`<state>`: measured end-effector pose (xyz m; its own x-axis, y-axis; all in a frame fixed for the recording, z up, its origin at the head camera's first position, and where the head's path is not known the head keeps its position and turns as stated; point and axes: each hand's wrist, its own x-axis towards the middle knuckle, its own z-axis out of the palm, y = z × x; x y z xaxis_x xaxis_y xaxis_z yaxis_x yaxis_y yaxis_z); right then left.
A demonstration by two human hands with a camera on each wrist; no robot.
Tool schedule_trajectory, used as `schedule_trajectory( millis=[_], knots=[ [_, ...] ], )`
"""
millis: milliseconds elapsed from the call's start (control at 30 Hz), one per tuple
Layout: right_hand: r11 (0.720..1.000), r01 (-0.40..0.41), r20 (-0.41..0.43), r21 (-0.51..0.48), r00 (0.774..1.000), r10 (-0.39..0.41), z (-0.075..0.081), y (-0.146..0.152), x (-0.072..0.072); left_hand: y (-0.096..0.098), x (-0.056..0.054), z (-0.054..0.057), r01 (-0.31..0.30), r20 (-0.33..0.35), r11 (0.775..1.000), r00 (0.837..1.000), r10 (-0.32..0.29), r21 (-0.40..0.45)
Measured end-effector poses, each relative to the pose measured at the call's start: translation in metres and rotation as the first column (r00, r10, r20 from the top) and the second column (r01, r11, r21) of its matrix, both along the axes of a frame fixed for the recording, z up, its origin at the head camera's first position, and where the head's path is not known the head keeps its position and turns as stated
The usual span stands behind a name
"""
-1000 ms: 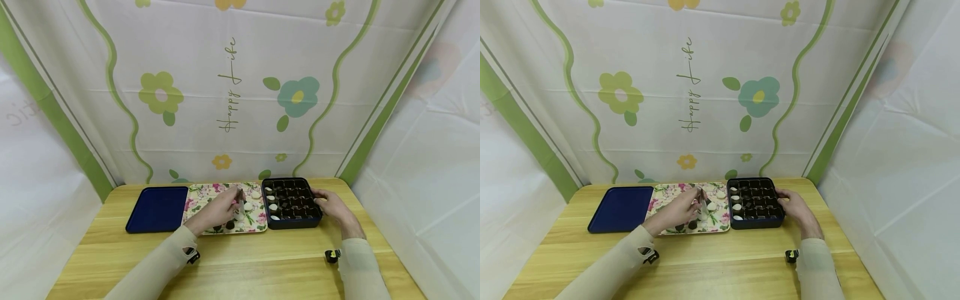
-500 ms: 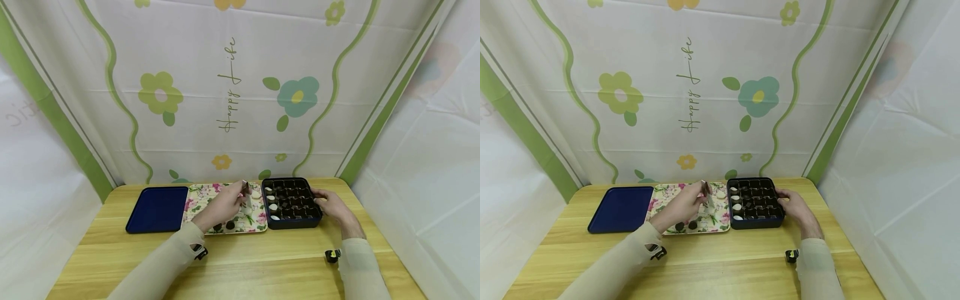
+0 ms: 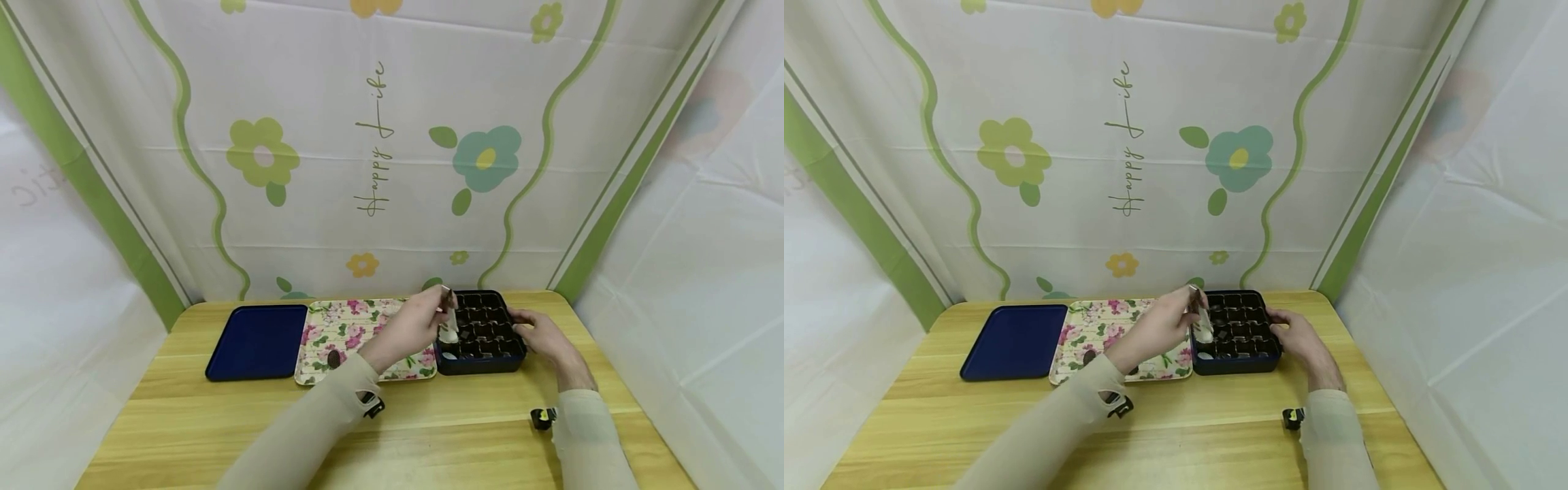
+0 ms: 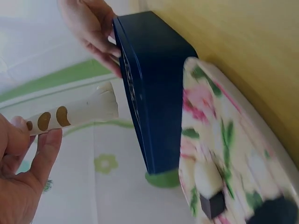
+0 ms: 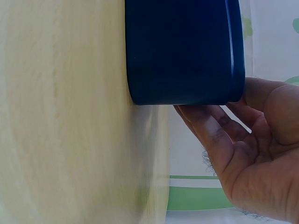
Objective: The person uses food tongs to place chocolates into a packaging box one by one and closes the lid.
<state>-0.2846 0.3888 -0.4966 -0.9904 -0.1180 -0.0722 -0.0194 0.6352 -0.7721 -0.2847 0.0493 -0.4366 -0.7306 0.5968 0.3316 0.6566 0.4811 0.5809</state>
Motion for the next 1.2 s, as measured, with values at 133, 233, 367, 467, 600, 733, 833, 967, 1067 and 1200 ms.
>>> schedule_trajectory(
  millis=[133,233,367,467,600,733,833,967,1067,1200],
  knots=[
    [1.000,0.004,-0.004,0.001,1.000,-0.004,-0.001,0.000,0.000,0.020,0.002,0.000,0.011,-0.010,1.000,1.000,-0.011,-0.006],
    [1.000,0.008,-0.015,-0.004,1.000,-0.008,0.000,-0.001,0.000,0.035,0.003,0.000,0.019,-0.006,1.000,1.000,-0.019,-0.008],
    [1.000,0.014,-0.019,-0.001,1.000,-0.014,0.000,0.000,0.000,0.053,0.004,-0.005,0.027,0.010,1.000,1.000,-0.027,0.009],
    [1.000,0.011,-0.012,0.003,1.000,-0.011,-0.001,0.000,-0.001,0.065,0.004,-0.009,0.023,0.005,1.000,1.000,-0.023,0.008],
    [1.000,0.009,-0.002,-0.002,1.000,-0.009,-0.001,-0.001,-0.002,0.076,0.006,-0.014,0.005,-0.003,1.000,1.000,-0.005,-0.015],
    [1.000,0.007,-0.004,-0.005,1.000,-0.007,0.000,-0.001,-0.002,0.080,0.006,-0.016,0.010,-0.005,1.000,1.000,-0.010,-0.018],
    [1.000,0.002,-0.017,-0.007,1.000,-0.002,0.000,-0.001,-0.002,0.079,0.006,-0.016,0.025,-0.013,1.000,1.000,-0.025,-0.014],
    [1.000,-0.003,-0.032,-0.009,0.999,0.003,-0.001,0.000,-0.002,0.074,0.005,-0.015,0.041,-0.007,0.999,0.999,-0.041,0.004],
    [1.000,-0.004,-0.041,0.003,0.999,0.004,-0.003,0.001,-0.003,0.066,0.004,-0.012,0.043,0.017,0.999,0.999,-0.044,0.030],
    [1.000,0.000,-0.039,0.006,0.999,0.000,-0.004,0.001,-0.003,0.049,0.002,-0.005,0.030,0.037,0.998,0.999,-0.032,0.050]
  ],
)
